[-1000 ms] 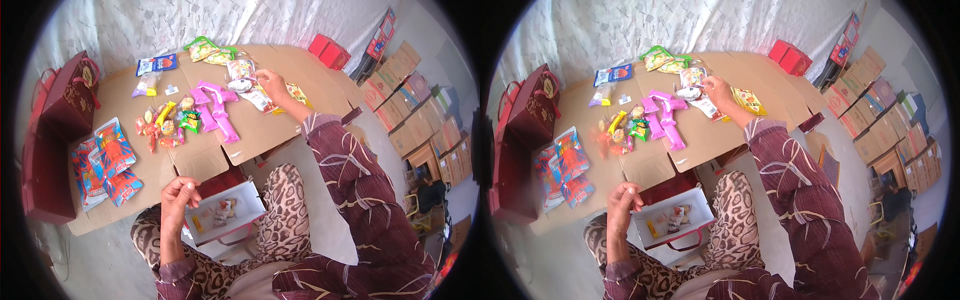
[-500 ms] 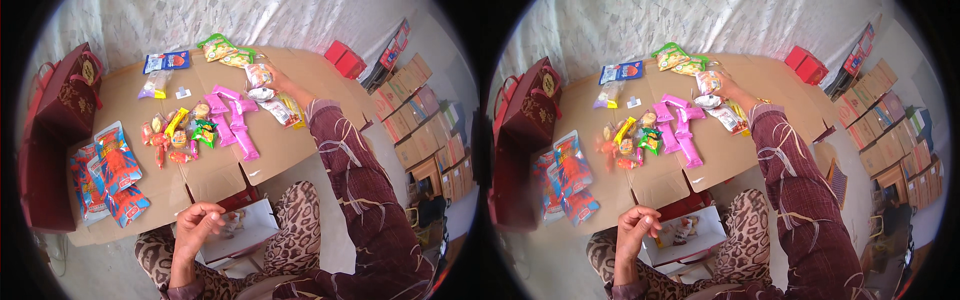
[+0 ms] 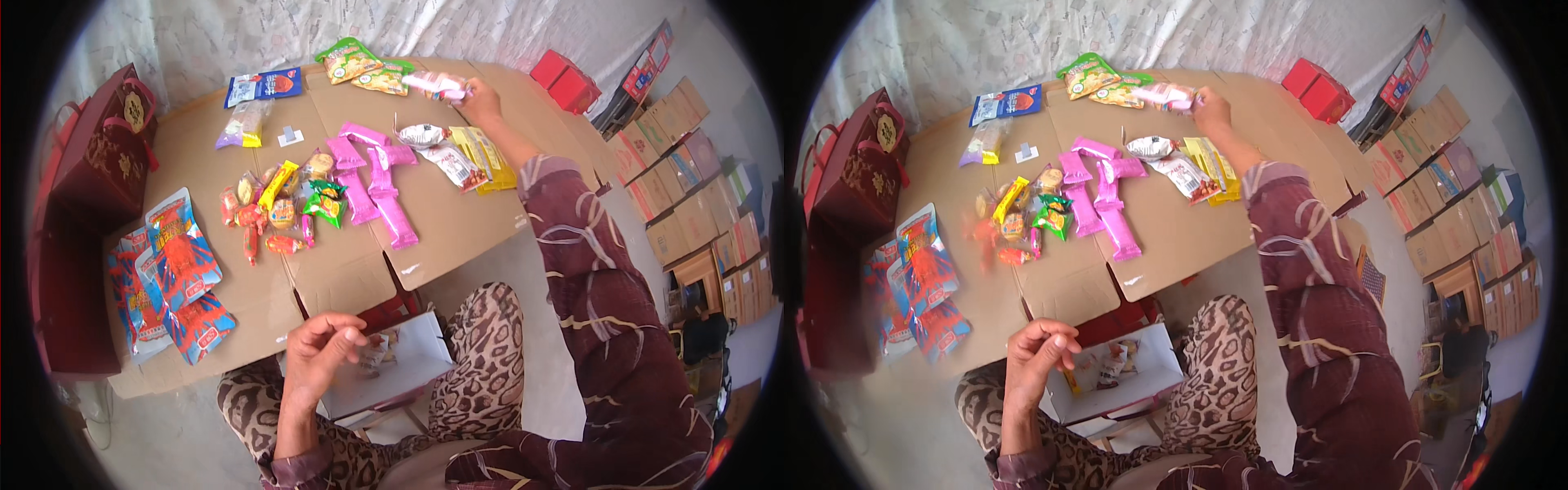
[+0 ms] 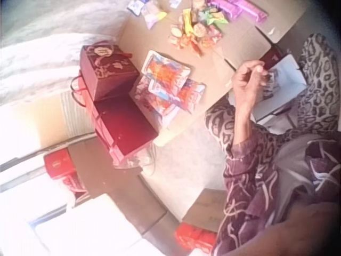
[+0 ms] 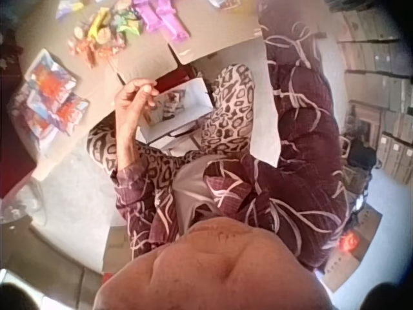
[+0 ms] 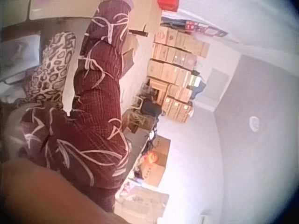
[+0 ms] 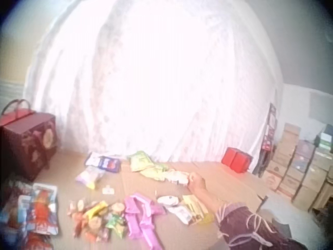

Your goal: The recorder folds red gift boxes and packs them with various snack packets from a table.

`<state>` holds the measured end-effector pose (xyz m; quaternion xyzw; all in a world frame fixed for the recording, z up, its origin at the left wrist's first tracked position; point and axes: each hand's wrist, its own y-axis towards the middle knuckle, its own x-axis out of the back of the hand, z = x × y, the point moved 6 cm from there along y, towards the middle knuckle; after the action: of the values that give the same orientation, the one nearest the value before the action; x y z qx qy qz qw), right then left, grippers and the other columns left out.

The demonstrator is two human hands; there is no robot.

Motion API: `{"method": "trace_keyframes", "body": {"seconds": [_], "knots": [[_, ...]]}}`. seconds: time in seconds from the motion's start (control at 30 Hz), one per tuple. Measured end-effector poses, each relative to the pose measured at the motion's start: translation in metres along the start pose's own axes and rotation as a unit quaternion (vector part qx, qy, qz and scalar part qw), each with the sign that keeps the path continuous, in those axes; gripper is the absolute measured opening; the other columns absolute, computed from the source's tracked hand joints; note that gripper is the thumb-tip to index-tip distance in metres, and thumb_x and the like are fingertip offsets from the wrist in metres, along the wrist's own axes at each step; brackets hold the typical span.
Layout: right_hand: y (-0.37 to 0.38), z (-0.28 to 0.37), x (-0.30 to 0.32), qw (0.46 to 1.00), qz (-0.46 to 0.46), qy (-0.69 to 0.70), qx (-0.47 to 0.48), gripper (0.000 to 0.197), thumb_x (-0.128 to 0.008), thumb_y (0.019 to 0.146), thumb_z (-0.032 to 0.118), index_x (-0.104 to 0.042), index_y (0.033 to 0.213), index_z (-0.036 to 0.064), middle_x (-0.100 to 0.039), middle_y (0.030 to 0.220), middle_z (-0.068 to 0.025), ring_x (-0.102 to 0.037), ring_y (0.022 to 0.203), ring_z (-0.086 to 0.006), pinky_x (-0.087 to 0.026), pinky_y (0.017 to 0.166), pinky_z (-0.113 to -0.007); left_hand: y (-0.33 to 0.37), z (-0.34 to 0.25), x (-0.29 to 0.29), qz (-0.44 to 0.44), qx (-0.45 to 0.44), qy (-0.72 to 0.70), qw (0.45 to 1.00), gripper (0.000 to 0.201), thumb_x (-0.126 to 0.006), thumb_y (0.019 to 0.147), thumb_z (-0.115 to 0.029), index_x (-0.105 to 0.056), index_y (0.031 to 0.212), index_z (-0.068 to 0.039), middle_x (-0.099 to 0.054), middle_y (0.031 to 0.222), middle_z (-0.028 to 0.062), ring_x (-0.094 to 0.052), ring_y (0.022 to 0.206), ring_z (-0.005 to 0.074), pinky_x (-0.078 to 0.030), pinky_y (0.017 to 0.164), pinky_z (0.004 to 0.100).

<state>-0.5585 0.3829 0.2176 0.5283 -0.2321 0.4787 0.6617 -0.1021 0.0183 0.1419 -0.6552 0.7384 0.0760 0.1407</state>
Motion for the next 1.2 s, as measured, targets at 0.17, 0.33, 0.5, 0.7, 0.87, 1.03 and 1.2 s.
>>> {"method": "trace_keyframes", "body": {"seconds": [0.17,0.33,0.5,0.7,0.87,1.03,1.2], "knots": [[-0.139,0.104,0.055,0.892,0.093,0.441,-0.035,0.028,-0.062,0.089,0.003,-0.056,0.116,0.0012,-0.068,0.099,-0.0083,-0.069,0.088,-0.0170,-0.053,0.068,-0.029,-0.014,0.006,0.029,-0.085,0.022,0.078,0.993,0.030,-0.057,0.097,-0.034,-0.063,0.099,-0.005,-0.065,0.080,0.0025,-0.056,0.061,0.0072,-0.041,0.056,0.0211],[-0.288,0.124,0.124,0.879,0.272,0.389,0.042,0.027,-0.066,0.085,0.000,-0.059,0.111,0.0033,-0.064,0.097,-0.0039,-0.061,0.091,-0.0097,-0.049,0.078,-0.026,-0.006,-0.001,0.031,-0.091,-0.039,0.058,0.993,0.027,-0.056,0.098,-0.031,-0.062,0.101,-0.004,-0.064,0.081,0.0017,-0.054,0.061,0.0060,-0.040,0.055,0.0206],[-0.422,0.149,0.079,0.854,0.412,0.316,-0.020,0.018,-0.069,0.086,0.002,-0.057,0.099,0.0043,-0.053,0.076,-0.0027,-0.051,0.077,-0.0082,-0.046,0.072,-0.027,-0.009,0.007,0.039,-0.105,-0.045,0.036,0.993,0.025,-0.056,0.099,-0.028,-0.064,0.102,-0.004,-0.064,0.081,0.0022,-0.054,0.061,0.0076,-0.039,0.055,0.0216],[-0.489,0.189,0.014,0.875,0.399,0.273,0.026,0.018,-0.064,0.090,0.005,-0.061,0.108,0.0048,-0.068,0.089,-0.0149,-0.066,0.076,-0.0202,-0.053,0.070,-0.035,-0.011,0.010,0.043,-0.103,-0.068,0.018,0.992,0.025,-0.059,0.098,-0.029,-0.066,0.100,-0.005,-0.065,0.080,0.0017,-0.055,0.061,0.0062,-0.039,0.056,0.0208],[-0.490,0.194,0.007,0.866,0.392,0.293,0.104,0.026,-0.063,0.090,0.007,-0.061,0.116,0.0047,-0.068,0.098,-0.0149,-0.067,0.082,-0.0231,-0.053,0.073,-0.035,-0.009,0.013,0.047,-0.102,-0.068,0.007,0.992,0.025,-0.062,0.096,-0.030,-0.068,0.098,-0.005,-0.066,0.079,0.0022,-0.055,0.061,0.0054,-0.040,0.056,0.0205],[-0.443,0.168,0.048,0.882,0.365,0.282,0.097,0.020,-0.062,0.090,0.008,-0.065,0.110,0.0022,-0.069,0.098,-0.0118,-0.067,0.083,-0.0204,-0.054,0.075,-0.032,-0.005,0.004,0.038,-0.104,-0.074,0.022,0.992,0.024,-0.062,0.096,-0.029,-0.067,0.099,-0.006,-0.066,0.079,0.0009,-0.055,0.062,0.0053,-0.040,0.056,0.0204],[-0.360,0.119,0.085,0.940,0.218,0.258,0.053,0.015,-0.063,0.090,0.010,-0.067,0.103,0.0024,-0.069,0.092,-0.0110,-0.067,0.079,-0.0159,-0.053,0.071,-0.030,-0.012,0.011,0.043,-0.129,-0.046,0.039,0.990,0.021,-0.061,0.096,-0.027,-0.067,0.098,-0.006,-0.065,0.078,0.0006,-0.055,0.061,0.0058,-0.040,0.054,0.0208]]}}
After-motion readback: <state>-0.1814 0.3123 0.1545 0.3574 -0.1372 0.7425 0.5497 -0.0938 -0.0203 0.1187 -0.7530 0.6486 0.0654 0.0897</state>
